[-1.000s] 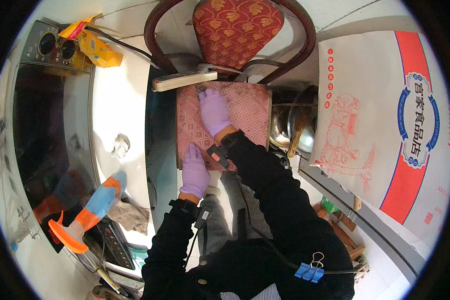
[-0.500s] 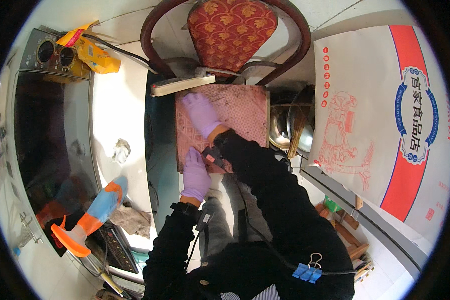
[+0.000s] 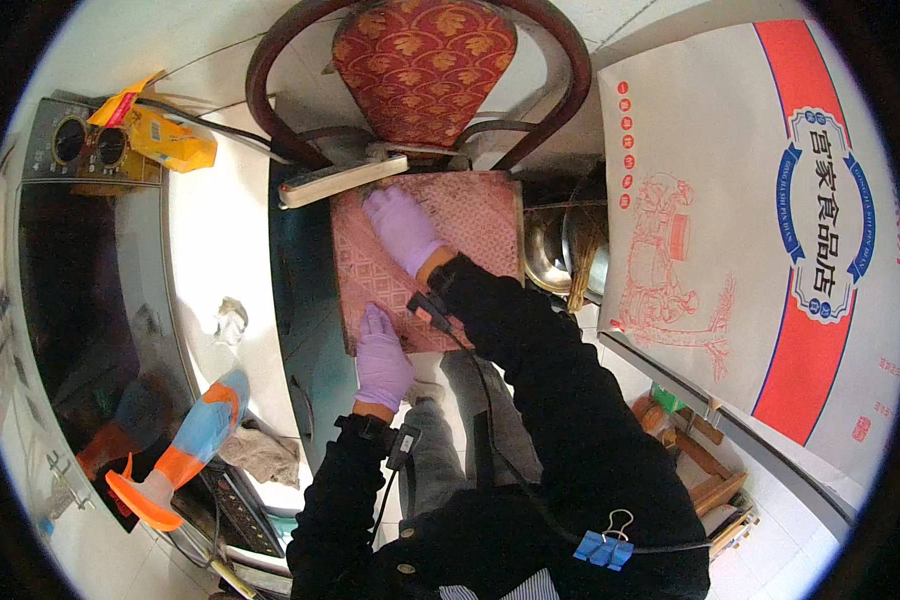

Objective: The person wipes a pink patterned mat on a chair with a cloth, then wipes the white countertop and stovetop area with a cloth and steel wool. They handle a spray bottle and a steel wool pad during the cleaning.

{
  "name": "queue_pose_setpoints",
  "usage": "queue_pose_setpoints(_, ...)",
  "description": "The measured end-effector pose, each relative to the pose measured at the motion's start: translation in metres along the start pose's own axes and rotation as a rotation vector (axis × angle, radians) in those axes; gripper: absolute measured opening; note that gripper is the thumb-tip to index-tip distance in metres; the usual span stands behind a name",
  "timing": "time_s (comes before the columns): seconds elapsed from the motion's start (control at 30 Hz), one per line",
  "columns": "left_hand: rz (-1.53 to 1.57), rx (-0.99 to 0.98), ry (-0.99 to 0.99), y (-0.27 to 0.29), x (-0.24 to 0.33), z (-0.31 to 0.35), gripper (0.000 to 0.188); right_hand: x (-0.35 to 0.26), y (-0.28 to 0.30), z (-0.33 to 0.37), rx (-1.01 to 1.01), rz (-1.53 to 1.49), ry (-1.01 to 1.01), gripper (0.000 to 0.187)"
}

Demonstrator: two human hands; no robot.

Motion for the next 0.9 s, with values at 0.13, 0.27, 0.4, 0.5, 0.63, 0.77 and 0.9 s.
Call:
queue_pose_setpoints(0.13, 0.048, 0.001, 0.016, 0.006, 0.0, 0.0, 0.079, 0.031, 0.015, 0.037, 0.024, -0.011, -0.081, 0.03)
queue_pose_setpoints(0.27, 0.179, 0.06, -0.001, 0.012, -0.001, 0.002, 0.08, 0.068, 0.028, 0.046, 0.14, 0.064, -0.493, 0.029)
queue_pose_setpoints(0.4, 0.124, 0.038, 0.003, 0.005, 0.0, 0.003, 0.078, 0.037, 0.011, 0.008, 0.288, -0.082, -0.273, 0.026)
queue_pose_setpoints(0.5, 0.052, 0.004, 0.007, 0.0, -0.002, 0.001, 0.087, 0.043, 0.005, 0.016, 0.245, -0.054, -0.227, 0.024)
queue_pose_setpoints(0.63, 0.096, 0.055, -0.012, 0.007, -0.003, 0.002, 0.081, 0.092, 0.041, 0.067, 0.306, -0.006, -0.395, 0.021)
queue_pose_setpoints(0.77, 0.149, 0.053, -0.03, 0.008, -0.003, 0.002, 0.08, 0.076, 0.034, 0.046, 0.307, -0.011, -0.541, 0.018)
queue_pose_setpoints(0.9, -0.009, 0.0, -0.029, 0.0, -0.001, 0.0, 0.079, 0.041, 0.023, 0.014, 0.285, -0.057, -0.178, 0.012)
Point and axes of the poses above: each hand's wrist, its own z-axis away from the middle knuckle, its own y-axis out of the back of the hand, x = y × z, the point moved 7 cm from there along -z, towards the middle knuckle
